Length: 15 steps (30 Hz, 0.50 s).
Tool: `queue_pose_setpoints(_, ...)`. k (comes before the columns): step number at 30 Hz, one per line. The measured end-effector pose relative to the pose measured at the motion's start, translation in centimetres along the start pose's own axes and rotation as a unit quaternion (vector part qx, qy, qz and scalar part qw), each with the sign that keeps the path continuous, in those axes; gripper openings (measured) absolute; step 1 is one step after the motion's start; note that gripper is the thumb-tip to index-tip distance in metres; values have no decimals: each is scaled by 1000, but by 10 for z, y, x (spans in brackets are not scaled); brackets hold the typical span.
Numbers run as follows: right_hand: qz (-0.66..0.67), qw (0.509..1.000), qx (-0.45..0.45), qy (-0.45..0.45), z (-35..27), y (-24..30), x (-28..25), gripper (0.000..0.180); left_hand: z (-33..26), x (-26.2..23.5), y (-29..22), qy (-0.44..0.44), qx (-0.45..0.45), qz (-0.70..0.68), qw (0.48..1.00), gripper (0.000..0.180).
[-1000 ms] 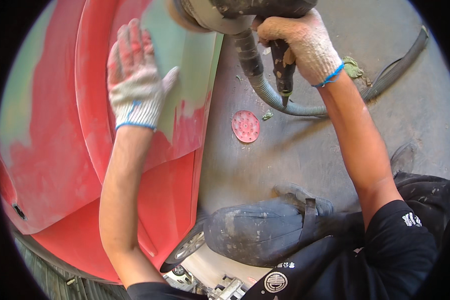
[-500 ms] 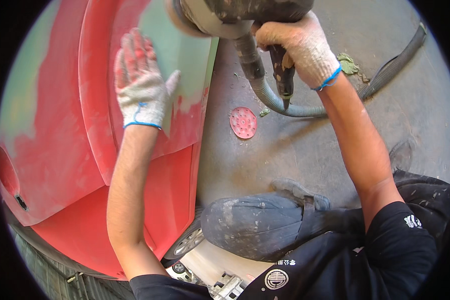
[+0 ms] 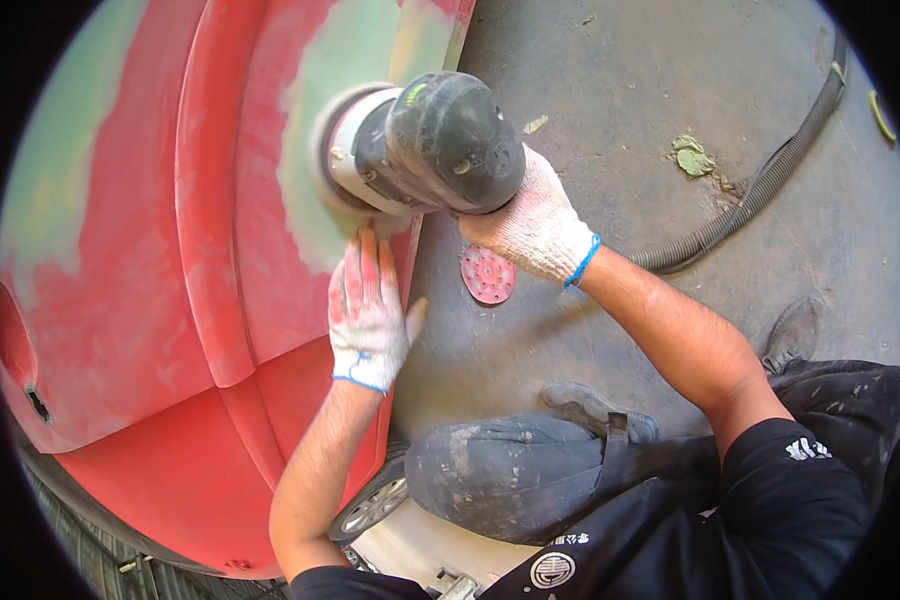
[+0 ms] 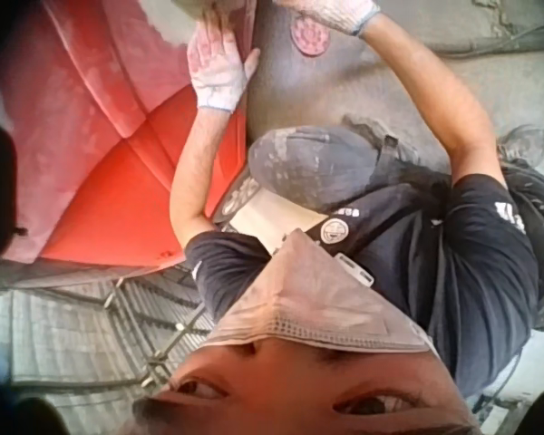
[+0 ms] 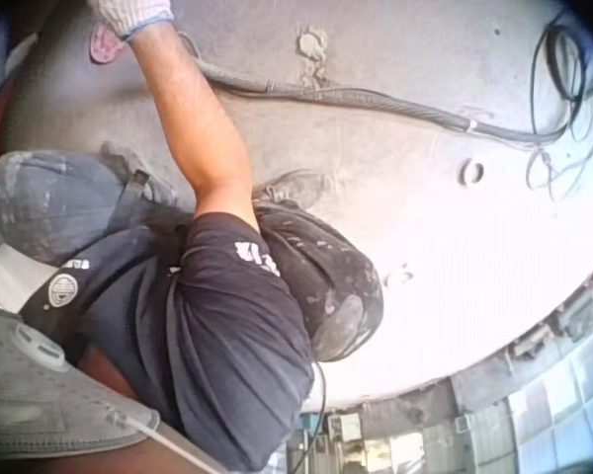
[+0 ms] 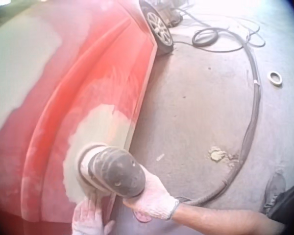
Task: The person uses an orbital sander to smooth a red car panel, moving the tool across the surface and occasionally touching the panel with a gloved hand. The person also removes a strip of masking tape from the panel edge.
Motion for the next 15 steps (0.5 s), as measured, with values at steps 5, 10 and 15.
queue_pose_setpoints(5,49,999,14,13,29,1,-22,55,-18,1,-19,8,5,-56,998,79)
queue_pose_setpoints(10,61,995,71,-15,26,-6,-30,44,-13,-1,-32,29,15,-86,996,78)
queue_pose_setpoints(15,48,999,14,-20,34,1,-25,39,-6,-2,-38,25,18,-109,994,79)
Point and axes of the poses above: each hand's wrist, its own z-axis towards the middle knuckle, its own x-axis out of the palm, y = z × x, the point moved 1 cm from there along z, towards the middle knuckle, and after that the axes turned 4 degrees about -x, right-handed, at the moved point
